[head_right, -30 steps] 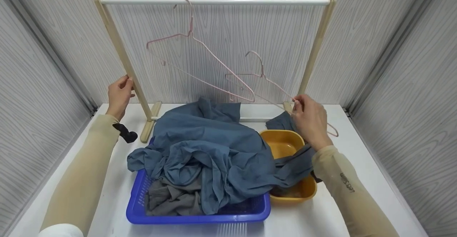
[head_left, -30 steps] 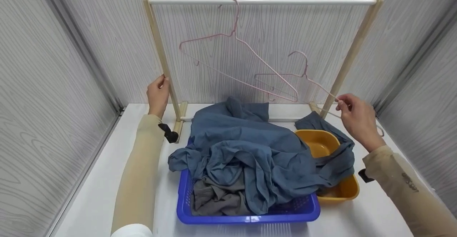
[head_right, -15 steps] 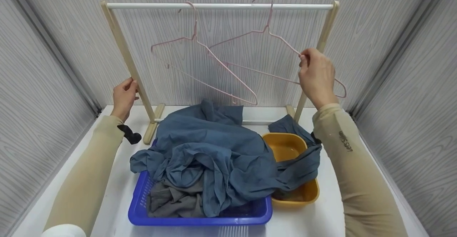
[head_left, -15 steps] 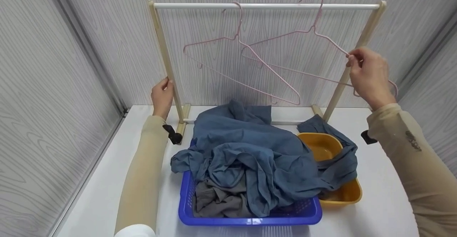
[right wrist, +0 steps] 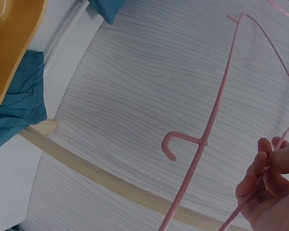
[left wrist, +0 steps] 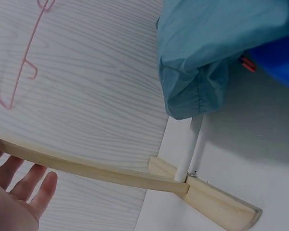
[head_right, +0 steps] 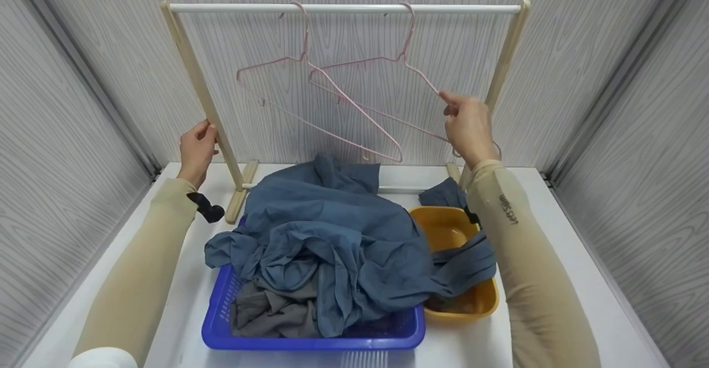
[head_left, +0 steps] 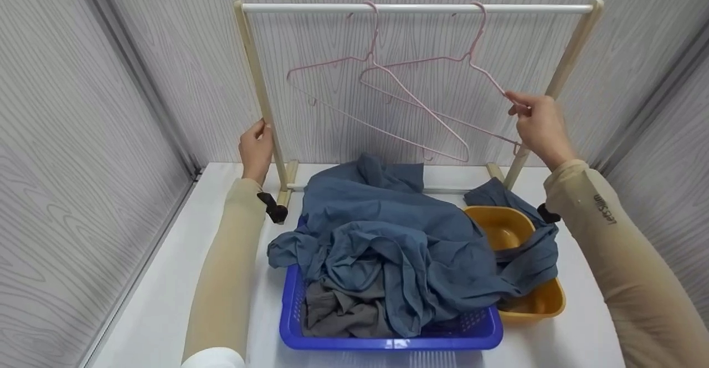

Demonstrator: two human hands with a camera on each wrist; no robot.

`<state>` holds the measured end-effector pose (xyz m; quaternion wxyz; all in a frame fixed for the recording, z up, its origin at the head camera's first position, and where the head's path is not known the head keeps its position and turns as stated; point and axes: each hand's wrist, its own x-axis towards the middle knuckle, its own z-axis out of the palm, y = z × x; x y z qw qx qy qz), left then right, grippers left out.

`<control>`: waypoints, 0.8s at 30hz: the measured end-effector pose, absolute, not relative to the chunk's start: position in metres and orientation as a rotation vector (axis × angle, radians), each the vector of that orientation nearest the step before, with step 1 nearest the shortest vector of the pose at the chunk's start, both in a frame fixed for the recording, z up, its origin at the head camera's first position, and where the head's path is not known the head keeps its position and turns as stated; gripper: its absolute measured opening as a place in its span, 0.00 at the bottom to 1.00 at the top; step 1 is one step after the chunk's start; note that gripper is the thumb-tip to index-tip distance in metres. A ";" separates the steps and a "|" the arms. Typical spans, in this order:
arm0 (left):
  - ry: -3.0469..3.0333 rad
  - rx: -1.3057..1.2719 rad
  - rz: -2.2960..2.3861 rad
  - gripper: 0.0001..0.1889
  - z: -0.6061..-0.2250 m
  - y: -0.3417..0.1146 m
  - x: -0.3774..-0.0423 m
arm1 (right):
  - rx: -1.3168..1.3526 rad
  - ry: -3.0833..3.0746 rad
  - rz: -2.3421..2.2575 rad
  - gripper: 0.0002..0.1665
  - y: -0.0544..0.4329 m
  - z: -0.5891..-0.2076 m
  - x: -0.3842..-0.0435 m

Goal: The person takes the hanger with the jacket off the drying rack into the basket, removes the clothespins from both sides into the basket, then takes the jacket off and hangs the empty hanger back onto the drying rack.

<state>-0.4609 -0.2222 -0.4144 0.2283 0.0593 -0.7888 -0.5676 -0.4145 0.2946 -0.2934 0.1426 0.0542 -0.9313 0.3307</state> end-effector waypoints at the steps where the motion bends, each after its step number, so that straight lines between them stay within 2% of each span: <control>1: -2.169 0.159 -1.568 0.21 -0.414 -0.222 -0.460 | 0.156 -2.684 0.954 0.29 0.295 -0.294 -0.415; 11: -2.199 0.167 -1.536 0.21 -0.414 -0.220 -0.461 | 0.229 -2.637 0.834 0.34 0.302 -0.309 -0.409; 24: -2.301 0.074 -1.476 0.22 -0.419 -0.227 -0.443 | 0.226 -2.538 0.808 0.28 0.334 -0.342 -0.377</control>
